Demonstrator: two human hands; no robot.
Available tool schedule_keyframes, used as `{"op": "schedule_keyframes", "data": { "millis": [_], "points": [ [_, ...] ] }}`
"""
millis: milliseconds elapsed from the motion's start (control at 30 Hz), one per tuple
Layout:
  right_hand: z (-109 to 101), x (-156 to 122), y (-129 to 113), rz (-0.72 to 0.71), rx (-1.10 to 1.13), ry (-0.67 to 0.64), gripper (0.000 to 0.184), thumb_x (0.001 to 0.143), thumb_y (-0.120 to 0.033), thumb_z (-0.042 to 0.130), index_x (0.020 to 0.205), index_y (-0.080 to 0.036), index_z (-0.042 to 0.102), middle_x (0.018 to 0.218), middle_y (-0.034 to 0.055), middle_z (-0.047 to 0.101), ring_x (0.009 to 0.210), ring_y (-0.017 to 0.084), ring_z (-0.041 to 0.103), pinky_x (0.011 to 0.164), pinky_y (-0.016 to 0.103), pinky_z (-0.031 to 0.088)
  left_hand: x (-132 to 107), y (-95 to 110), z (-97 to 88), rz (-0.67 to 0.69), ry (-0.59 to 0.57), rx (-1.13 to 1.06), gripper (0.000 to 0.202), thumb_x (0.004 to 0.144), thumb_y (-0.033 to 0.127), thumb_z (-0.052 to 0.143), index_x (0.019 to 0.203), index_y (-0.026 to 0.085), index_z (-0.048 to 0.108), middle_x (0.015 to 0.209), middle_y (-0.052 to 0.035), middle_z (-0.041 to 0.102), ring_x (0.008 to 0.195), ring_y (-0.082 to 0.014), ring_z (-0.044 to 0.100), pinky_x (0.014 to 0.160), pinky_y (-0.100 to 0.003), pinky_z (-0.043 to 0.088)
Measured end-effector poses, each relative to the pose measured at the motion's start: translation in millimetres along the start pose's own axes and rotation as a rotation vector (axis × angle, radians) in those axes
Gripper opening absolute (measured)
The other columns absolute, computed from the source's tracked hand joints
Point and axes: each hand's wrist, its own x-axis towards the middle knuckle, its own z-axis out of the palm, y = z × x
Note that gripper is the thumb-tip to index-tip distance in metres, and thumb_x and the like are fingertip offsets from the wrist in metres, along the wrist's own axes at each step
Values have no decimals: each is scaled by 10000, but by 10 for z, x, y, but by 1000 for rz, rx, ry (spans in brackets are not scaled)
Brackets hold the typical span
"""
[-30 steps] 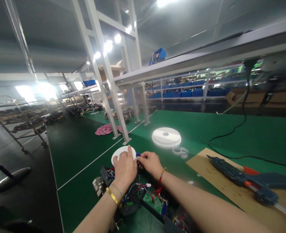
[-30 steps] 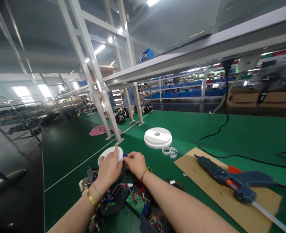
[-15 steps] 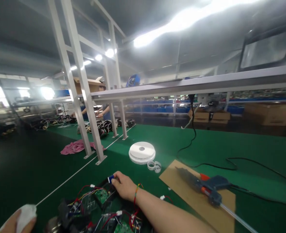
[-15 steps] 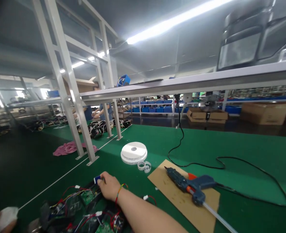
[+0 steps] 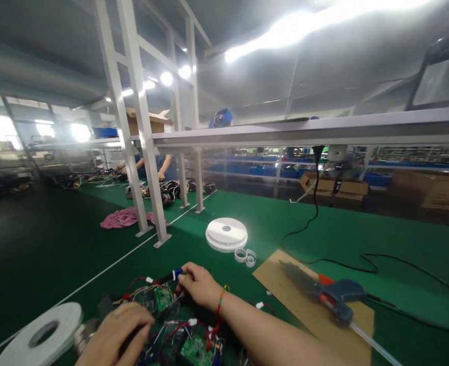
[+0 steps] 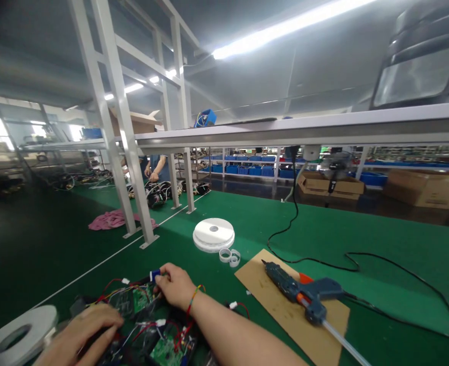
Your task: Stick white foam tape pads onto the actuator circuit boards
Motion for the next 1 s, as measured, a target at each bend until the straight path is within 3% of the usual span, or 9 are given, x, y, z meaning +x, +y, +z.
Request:
{"op": "schedule_keyframes", "data": {
  "millis": [133,233,333,467,600,767,867,1000],
  "points": [
    [-4,34,30,-42,69,-58,149,1014,-271,531,1028,-138,596,779,-15,652,689,140,646,731,317,547,334,417,-95,-119,-390,24,413,860,227,431,1228,252,616,1285,-55,642,1223,-244,562,1063,-451,444],
    [-50,76,47,-101,58,-104,157,1002,-286,526,1017,-145,592,764,-13,646,698,147,636,730,314,523,530,455,-200,-159,-491,40,605,760,219,488,1363,241,525,1395,-44,576,1298,-250,503,1114,-471,378],
    [-104,102,3,-167,-37,-145,107,962,-222,534,1002,-161,612,732,-20,636,679,137,602,689,273,481,643,411,-247,-173,-560,50,669,721,283,529,1386,213,511,1391,-85,578,1270,-299,522,1082,-507,393],
    [-157,104,-153,-260,-233,-194,150,879,-160,587,996,-200,672,804,-12,672,753,144,586,723,258,441,719,406,-243,-180,-594,68,613,689,312,547,1282,167,595,1237,-159,647,1160,-344,578,1026,-534,415],
    [-198,123,-272,-319,-388,-241,163,843,-142,617,956,-203,717,854,5,705,821,176,605,776,283,423,721,412,-237,-189,-596,55,576,694,333,547,1238,156,617,1217,-159,647,1149,-334,576,1040,-499,410],
    [-263,167,-281,-313,-460,-249,178,862,-144,601,985,-196,719,945,23,733,862,176,634,792,272,442,701,373,-234,-218,-604,15,813,694,321,535,1459,86,392,1337,-165,589,1229,-334,529,1099,-474,368],
    [-289,187,-252,-304,-515,-280,151,863,-159,626,961,-209,728,882,10,729,802,164,634,747,256,446,710,342,-220,-237,-619,-11,927,691,319,533,1523,34,239,1398,-167,552,1286,-342,483,1131,-473,336],
    [-271,217,-222,-334,-628,-305,133,851,-159,673,942,-219,750,837,19,710,820,185,614,766,275,436,735,320,-201,-246,-633,-27,962,682,313,536,1537,34,192,1380,-160,568,1267,-352,497,1120,-479,352]
  ]
}}
